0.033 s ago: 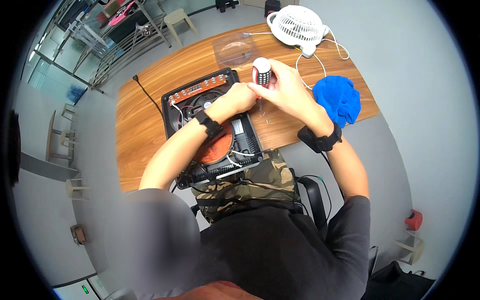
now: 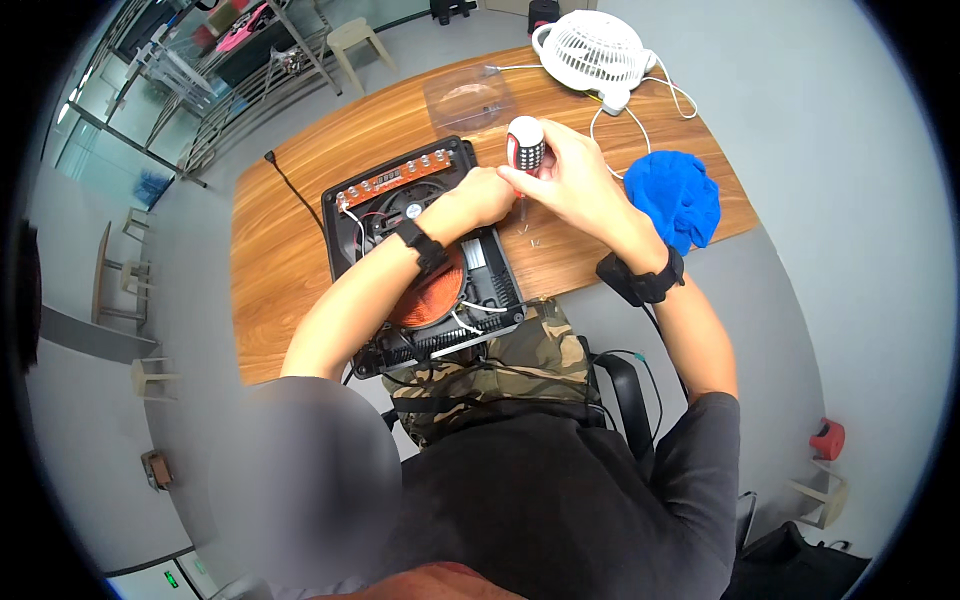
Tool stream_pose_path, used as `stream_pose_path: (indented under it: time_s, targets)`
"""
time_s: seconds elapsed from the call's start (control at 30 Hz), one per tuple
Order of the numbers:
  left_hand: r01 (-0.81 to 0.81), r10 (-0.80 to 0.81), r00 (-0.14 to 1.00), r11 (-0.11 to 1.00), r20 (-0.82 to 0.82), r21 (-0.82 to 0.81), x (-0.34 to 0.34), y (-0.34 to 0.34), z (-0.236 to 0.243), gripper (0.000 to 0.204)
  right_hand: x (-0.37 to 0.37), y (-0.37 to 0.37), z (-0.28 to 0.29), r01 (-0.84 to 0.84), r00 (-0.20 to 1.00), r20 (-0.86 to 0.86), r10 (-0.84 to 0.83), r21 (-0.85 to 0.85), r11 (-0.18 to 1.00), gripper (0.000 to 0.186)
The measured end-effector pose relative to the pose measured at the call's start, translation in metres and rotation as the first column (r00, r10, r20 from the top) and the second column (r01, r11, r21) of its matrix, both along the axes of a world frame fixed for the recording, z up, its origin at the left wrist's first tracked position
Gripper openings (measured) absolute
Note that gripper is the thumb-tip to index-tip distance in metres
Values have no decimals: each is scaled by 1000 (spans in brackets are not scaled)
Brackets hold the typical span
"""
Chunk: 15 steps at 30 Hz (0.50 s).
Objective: The person uses a screwdriver to remove screws from the back of a black electronic device, flips it over to reveal the internal components, and continues to unscrew parts of the casing. The person works methodically, placing removed screws on the table.
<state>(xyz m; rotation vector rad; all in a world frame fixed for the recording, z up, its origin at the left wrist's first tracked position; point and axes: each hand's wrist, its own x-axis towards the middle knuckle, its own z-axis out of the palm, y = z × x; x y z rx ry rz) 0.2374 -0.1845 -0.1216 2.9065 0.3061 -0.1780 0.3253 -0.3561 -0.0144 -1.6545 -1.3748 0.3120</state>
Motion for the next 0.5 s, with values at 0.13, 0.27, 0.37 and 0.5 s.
stream_pose_path:
  time_s: [0.13, 0.27, 0.37, 0.5]
  targets:
    - [46, -46, 999, 999, 18, -29, 10, -10, -6, 23, 7, -8, -8, 42, 997, 56, -45, 44, 998, 33]
    - [0, 5, 999, 994, 53, -106, 10, -4, -15, 26, 7, -5, -9, 54, 998, 12, -55, 44, 998, 34]
    - [-49, 56, 997, 988, 47, -146, 7, -11, -11, 27, 5, -2, -10, 41, 999, -21, -41, 28, 999, 37]
    - [-75, 105, 985, 975, 137, -211, 9, -12, -22, 26, 1, 0, -15, 45, 999, -10, -45, 113, 993, 21]
